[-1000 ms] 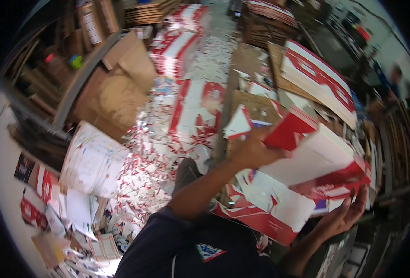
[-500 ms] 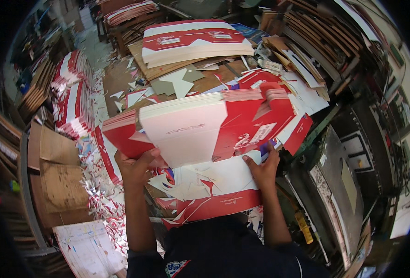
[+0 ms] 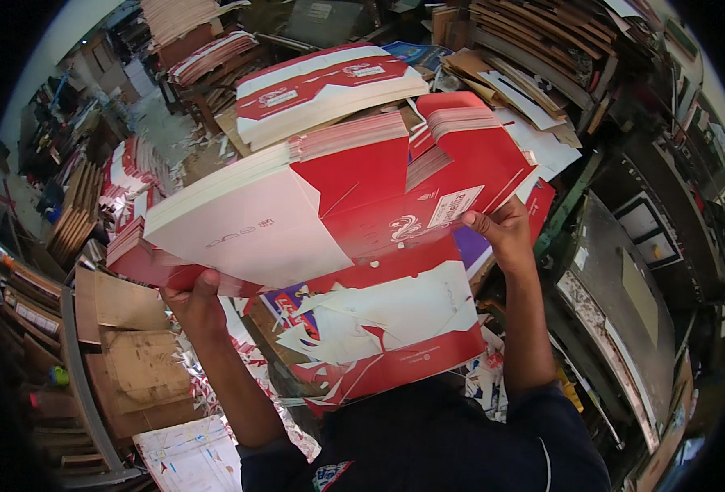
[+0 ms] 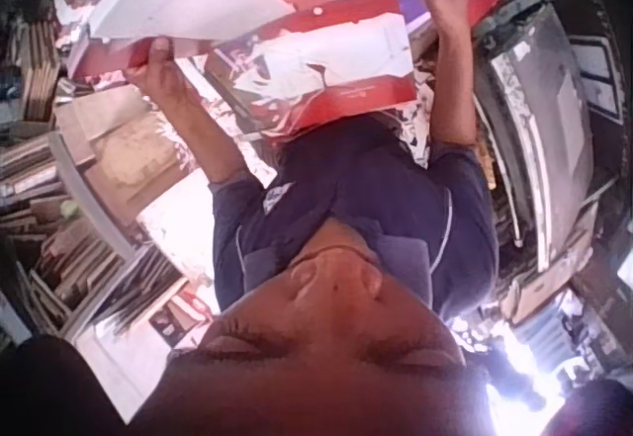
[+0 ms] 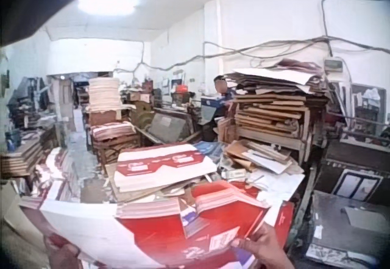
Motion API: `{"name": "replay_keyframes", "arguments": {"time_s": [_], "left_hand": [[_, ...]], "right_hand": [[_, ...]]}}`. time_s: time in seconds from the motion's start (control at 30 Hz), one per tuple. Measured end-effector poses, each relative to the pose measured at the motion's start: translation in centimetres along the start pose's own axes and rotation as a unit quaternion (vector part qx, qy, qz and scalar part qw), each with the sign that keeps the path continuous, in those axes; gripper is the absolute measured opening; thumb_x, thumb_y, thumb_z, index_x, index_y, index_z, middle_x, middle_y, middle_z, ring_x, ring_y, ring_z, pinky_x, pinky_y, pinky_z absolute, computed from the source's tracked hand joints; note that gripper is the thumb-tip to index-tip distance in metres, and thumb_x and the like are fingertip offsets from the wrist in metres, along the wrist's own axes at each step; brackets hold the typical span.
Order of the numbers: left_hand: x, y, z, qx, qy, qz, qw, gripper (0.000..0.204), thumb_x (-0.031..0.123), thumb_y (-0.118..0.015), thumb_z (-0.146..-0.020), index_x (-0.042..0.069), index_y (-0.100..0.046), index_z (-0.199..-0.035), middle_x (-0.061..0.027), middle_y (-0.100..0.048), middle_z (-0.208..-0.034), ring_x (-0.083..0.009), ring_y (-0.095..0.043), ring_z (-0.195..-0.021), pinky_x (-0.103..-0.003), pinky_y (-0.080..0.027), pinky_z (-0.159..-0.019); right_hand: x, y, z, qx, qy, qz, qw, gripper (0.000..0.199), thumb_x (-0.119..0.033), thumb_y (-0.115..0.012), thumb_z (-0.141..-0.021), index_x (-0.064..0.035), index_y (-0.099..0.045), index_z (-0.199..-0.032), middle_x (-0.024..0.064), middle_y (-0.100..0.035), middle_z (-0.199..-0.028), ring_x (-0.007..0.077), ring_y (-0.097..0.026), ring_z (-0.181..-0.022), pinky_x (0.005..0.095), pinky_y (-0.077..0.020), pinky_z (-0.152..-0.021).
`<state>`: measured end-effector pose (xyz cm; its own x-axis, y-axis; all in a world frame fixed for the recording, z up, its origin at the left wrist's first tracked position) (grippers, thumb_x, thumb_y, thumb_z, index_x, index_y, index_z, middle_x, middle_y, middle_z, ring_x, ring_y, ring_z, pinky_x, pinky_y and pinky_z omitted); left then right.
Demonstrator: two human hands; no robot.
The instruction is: The person folds and assembles red and white cardboard boxes by hand. They manipulate the flat sheets, folding along pre-scored lines and tucking flaps into slots to form the box structure. The person works continuously on a single unit, folding sides and securing the shape.
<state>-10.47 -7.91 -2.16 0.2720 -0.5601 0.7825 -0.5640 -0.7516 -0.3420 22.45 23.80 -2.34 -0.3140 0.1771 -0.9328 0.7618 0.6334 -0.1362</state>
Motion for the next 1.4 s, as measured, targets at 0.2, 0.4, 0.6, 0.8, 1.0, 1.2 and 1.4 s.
{"name": "replay_keyframes", "arguments": {"time_s": [0.2,0.4,0.6,0.8,1.0,1.2,1.4], "left_hand": [[-5.4,2.9,1.7,-0.044,0.132,-0.132,0.981,0.035,0.006,-0.085,-0.074,0.002,-0.066,-0.103,-0.0055,-0.070,-0.086,-0.0135,-0.066,-0.073,-0.028,-0.054,-0.067],[-1.6,-2.4,-0.8,-0.033,0.088,-0.172,0.981,0.038,0.027,-0.081,-0.084,0.001,-0.065,-0.107,-0.0036,-0.069,-0.091,-0.0107,-0.065,-0.078,-0.026,-0.053,-0.067],[-2.8,-2.6,-2.7,0.011,0.144,-0.157,0.977,0.045,0.029,-0.083,-0.081,0.000,-0.067,-0.112,-0.0074,-0.073,-0.098,-0.0146,-0.068,-0.084,-0.030,-0.054,-0.077],[-3.0,-2.3,-0.9,0.007,0.233,-0.078,0.969,0.032,0.018,-0.079,-0.085,0.001,-0.068,-0.110,-0.0086,-0.073,-0.098,-0.0151,-0.070,-0.087,-0.030,-0.057,-0.076],[-5.7,-2.0,-0.2,-0.009,0.306,-0.061,0.950,0.047,0.015,-0.081,-0.084,0.000,-0.060,-0.123,-0.0104,-0.071,-0.107,-0.0173,-0.072,-0.086,-0.031,-0.059,-0.077],[-7.5,-1.4,0.1,-0.030,0.320,-0.093,0.942,0.051,0.023,-0.079,-0.086,-0.001,-0.059,-0.127,-0.0112,-0.072,-0.107,-0.0189,-0.071,-0.090,-0.032,-0.057,-0.077],[-11.4,1.1,1.6,-0.088,0.389,-0.166,0.902,0.063,0.032,-0.076,-0.088,-0.003,-0.053,-0.135,-0.0139,-0.069,-0.112,-0.0209,-0.067,-0.097,-0.034,-0.054,-0.085]], "right_hand": [[7.1,-0.9,0.9,-0.022,-0.032,0.059,0.997,0.048,-0.008,-0.075,-0.089,-0.0009,-0.053,-0.131,0.0097,-0.067,-0.121,0.0166,-0.063,-0.109,0.0334,-0.0493,-0.096],[7.8,-1.5,-0.5,0.003,-0.028,0.040,0.999,0.048,-0.016,-0.073,-0.092,-0.0003,-0.052,-0.132,0.0119,-0.066,-0.123,0.0182,-0.063,-0.110,0.0328,-0.0495,-0.097],[5.5,-2.1,-1.6,0.003,-0.069,0.051,0.996,0.042,-0.015,-0.073,-0.091,0.0035,-0.055,-0.124,0.0147,-0.069,-0.114,0.0176,-0.067,-0.098,0.0320,-0.0536,-0.088],[4.6,-2.0,0.0,-0.006,-0.111,0.075,0.991,0.043,-0.016,-0.072,-0.091,0.0042,-0.056,-0.125,0.0155,-0.069,-0.114,0.0184,-0.068,-0.099,0.0327,-0.0535,-0.090],[4.8,-1.3,1.2,0.001,-0.158,0.107,0.982,0.043,-0.020,-0.071,-0.092,0.0038,-0.057,-0.124,0.0145,-0.071,-0.109,0.0185,-0.070,-0.092,0.0313,-0.0550,-0.085],[6.0,-0.2,1.3,-0.014,-0.167,0.114,0.979,0.041,-0.019,-0.071,-0.091,0.0038,-0.058,-0.122,0.0143,-0.071,-0.107,0.0177,-0.069,-0.091,0.0301,-0.0536,-0.085],[9.3,1.2,1.8,-0.006,-0.245,0.165,0.955,0.041,-0.021,-0.072,-0.089,0.0034,-0.059,-0.119,0.0101,-0.071,-0.098,0.0127,-0.064,-0.075,0.0267,-0.0484,-0.066]]}}
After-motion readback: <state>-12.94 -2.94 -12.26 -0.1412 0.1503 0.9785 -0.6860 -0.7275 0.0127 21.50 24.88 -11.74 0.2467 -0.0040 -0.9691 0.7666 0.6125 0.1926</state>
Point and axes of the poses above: each hand's wrist, its own z-axis away from the middle knuckle, its own y-axis out of the back of the hand, x = y × z, the point moved 6 cm from there along -z, towards the middle knuckle
